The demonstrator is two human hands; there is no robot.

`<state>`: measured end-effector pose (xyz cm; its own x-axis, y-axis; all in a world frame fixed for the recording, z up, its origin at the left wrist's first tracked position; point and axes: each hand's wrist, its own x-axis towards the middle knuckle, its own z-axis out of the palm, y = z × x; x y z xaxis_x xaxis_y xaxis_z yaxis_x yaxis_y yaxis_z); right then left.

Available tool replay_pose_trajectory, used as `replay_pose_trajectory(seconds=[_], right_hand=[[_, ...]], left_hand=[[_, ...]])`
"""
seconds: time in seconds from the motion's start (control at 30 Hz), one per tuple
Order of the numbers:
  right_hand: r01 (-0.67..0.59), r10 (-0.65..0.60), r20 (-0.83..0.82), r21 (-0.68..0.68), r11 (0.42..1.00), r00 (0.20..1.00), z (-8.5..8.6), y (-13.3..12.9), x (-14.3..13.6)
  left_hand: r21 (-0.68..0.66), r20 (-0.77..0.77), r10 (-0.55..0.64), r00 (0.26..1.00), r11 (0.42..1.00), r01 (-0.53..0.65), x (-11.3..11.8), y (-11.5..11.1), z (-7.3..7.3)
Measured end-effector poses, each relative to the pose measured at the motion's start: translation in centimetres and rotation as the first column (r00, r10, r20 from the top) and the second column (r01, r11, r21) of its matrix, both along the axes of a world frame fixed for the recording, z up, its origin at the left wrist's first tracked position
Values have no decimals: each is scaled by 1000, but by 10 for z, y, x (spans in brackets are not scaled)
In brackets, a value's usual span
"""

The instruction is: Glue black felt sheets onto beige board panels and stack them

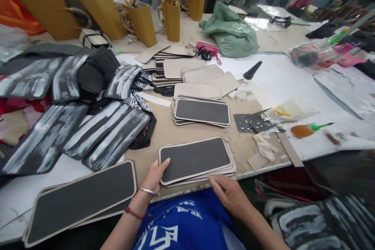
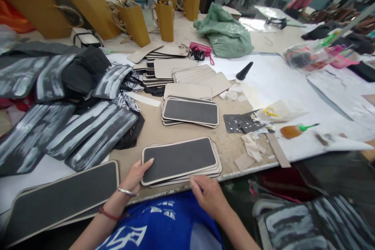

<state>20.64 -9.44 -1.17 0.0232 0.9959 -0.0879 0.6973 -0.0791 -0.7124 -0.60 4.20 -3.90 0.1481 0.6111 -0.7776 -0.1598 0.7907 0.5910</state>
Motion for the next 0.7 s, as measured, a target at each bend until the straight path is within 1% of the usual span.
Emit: replay_pose_trajectory(seconds=[0.03, 0.1, 0.17, 0.2, 0.27, 0.37, 0.43, 0.47, 0.53, 0.57, 0.63, 0.67, 0.7], right_hand=[[-102, 101, -57, -20, 995, 993, 5, 4, -14], [-275, 270, -126, -17, 961, 954, 8, 14, -37], [-384, 382, -114, 7, 923, 917, 3, 25, -51], [-410, 409, -78, 9, 912, 909, -2, 30, -55], [-420, 420, 25, -17, 907, 907, -19, 37, -56], [-401, 404, 221, -58, 914, 888, -48, 41, -40], [-369, 362, 352, -50, 928, 863, -64, 39, -18], [-327, 310, 412, -30, 945, 857, -70, 38, -5], [-178, 128, 492, 56, 983, 861, -78, 35, 23], [-89, 18, 499, 119, 989, 867, -79, 33, 36], [48, -144, 420, 231, 972, 896, -80, 29, 58], [108, -197, 345, 260, 959, 918, -78, 28, 65], [168, -234, 254, 258, 951, 938, -76, 28, 71]], left_hand=[[-2, -3, 4, 1000, 1000, -4, 2, 0, 5], [-4, -22, 6, 1000, 1000, -6, 8, 0, 14], [-7, -57, -7, 998, 1000, 6, 14, 0, 22], [-9, -74, -18, 997, 1000, 18, 15, 1, 24], [-16, -106, -39, 994, 999, 37, 17, 0, 27], [-14, -136, -37, 990, 999, 36, 11, -1, 23], [-15, -160, -21, 987, 1000, 19, 4, -3, 17], [-18, -173, -10, 985, 1000, 8, 0, -3, 14], [-17, -191, 13, 981, 1000, -17, -8, -3, 7], [-14, -193, 24, 981, 1000, -27, -12, -2, 4], [-10, -177, 39, 983, 999, -41, -17, -2, 0], [-12, -162, 40, 986, 999, -42, -19, -2, -2], [-13, -148, 40, 988, 999, -42, -19, -3, -3]])
